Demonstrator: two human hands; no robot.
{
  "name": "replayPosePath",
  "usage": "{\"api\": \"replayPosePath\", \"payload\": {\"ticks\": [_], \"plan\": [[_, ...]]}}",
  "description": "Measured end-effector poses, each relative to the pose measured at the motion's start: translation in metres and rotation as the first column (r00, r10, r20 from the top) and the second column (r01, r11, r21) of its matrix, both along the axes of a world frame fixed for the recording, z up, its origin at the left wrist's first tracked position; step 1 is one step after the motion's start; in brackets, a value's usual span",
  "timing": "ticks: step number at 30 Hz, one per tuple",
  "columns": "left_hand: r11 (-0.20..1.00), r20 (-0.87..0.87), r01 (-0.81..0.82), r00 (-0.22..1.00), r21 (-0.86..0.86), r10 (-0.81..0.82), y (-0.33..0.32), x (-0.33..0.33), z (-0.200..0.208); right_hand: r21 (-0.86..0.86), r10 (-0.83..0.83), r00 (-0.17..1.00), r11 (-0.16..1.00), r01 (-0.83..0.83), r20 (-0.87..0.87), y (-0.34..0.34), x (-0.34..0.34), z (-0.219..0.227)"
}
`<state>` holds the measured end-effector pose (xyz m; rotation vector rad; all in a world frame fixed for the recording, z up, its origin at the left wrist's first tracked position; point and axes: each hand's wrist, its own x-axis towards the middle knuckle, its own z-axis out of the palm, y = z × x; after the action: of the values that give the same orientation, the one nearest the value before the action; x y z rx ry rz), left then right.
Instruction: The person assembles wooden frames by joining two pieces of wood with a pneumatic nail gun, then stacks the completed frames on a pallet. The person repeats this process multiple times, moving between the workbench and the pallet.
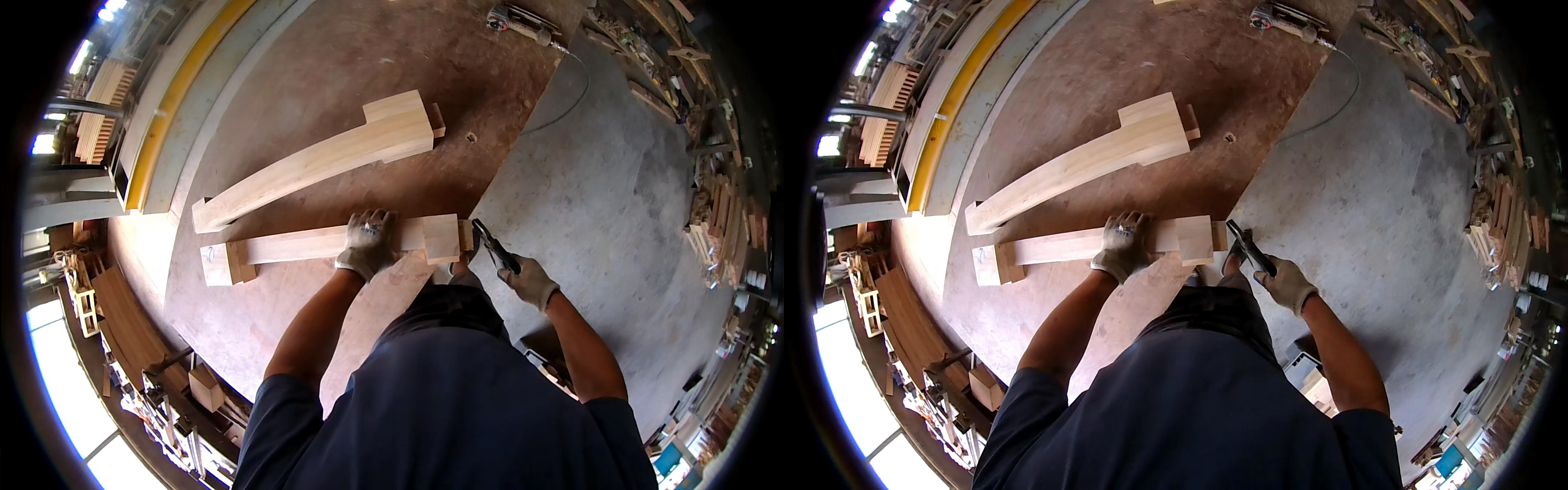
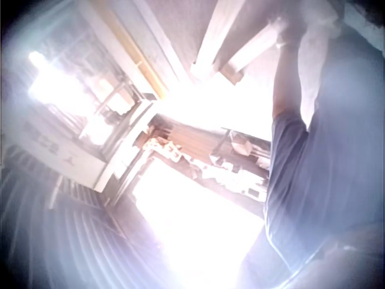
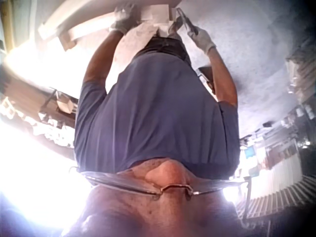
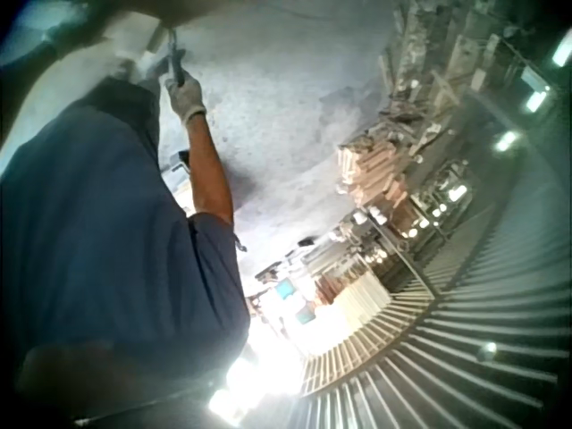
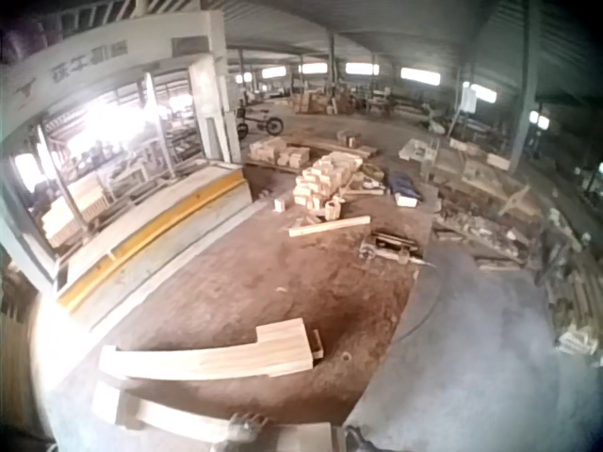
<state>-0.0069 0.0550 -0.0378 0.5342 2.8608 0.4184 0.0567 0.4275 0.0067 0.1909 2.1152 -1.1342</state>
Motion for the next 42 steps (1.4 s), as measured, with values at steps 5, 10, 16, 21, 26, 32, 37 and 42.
{"api": "replayPosePath", "payload": {"ticks": [5, 10, 16, 21, 26, 32, 37, 42], "plan": [[1.0, 0.02, -0.011, 1.0, 0.002, 0.011, 0.003, 0.0, 0.004, 0.331, 0.008, 0.968, 0.94, 0.078, -0.252, -0.003, 0.015, -0.016], [1.0, 0.017, -0.005, 1.0, -0.013, 0.006, -0.001, 0.003, 0.003, 0.641, 0.462, 0.797, 0.757, -0.126, -0.39, 0.001, 0.019, 0.002], [1.0, 0.002, -0.021, 1.0, -0.003, 0.021, 0.0, 0.005, 0.0, 0.859, 0.747, 0.536, 0.507, -0.078, -0.393, 0.001, 0.011, 0.0], [0.999, 0.019, -0.017, 1.0, -0.03, 0.018, 0.0, 0.004, 0.002, 0.912, 0.839, 0.411, 0.409, -0.042, -0.357, 0.003, 0.004, -0.003], [0.999, 0.024, -0.017, 1.0, -0.046, 0.018, 0.001, 0.004, 0.008, 0.921, 0.879, 0.306, 0.388, -0.018, -0.365, 0.022, -0.011, -0.028], [0.997, 0.03, -0.012, 0.999, -0.078, 0.015, 0.002, 0.004, 0.008, 0.911, 0.893, 0.213, 0.411, -0.03, -0.396, 0.032, -0.029, -0.036], [0.997, 0.038, -0.017, 0.999, -0.078, 0.02, 0.001, 0.004, 0.006, 0.835, 0.834, 0.39, 0.5, -0.232, -0.391, 0.03, -0.035, -0.02], [0.999, 0.01, -0.015, 1.0, -0.032, 0.015, 0.001, 0.004, 0.004, 0.686, 0.678, 0.679, 0.638, -0.351, -0.283, 0.02, -0.012, 0.009]]}}
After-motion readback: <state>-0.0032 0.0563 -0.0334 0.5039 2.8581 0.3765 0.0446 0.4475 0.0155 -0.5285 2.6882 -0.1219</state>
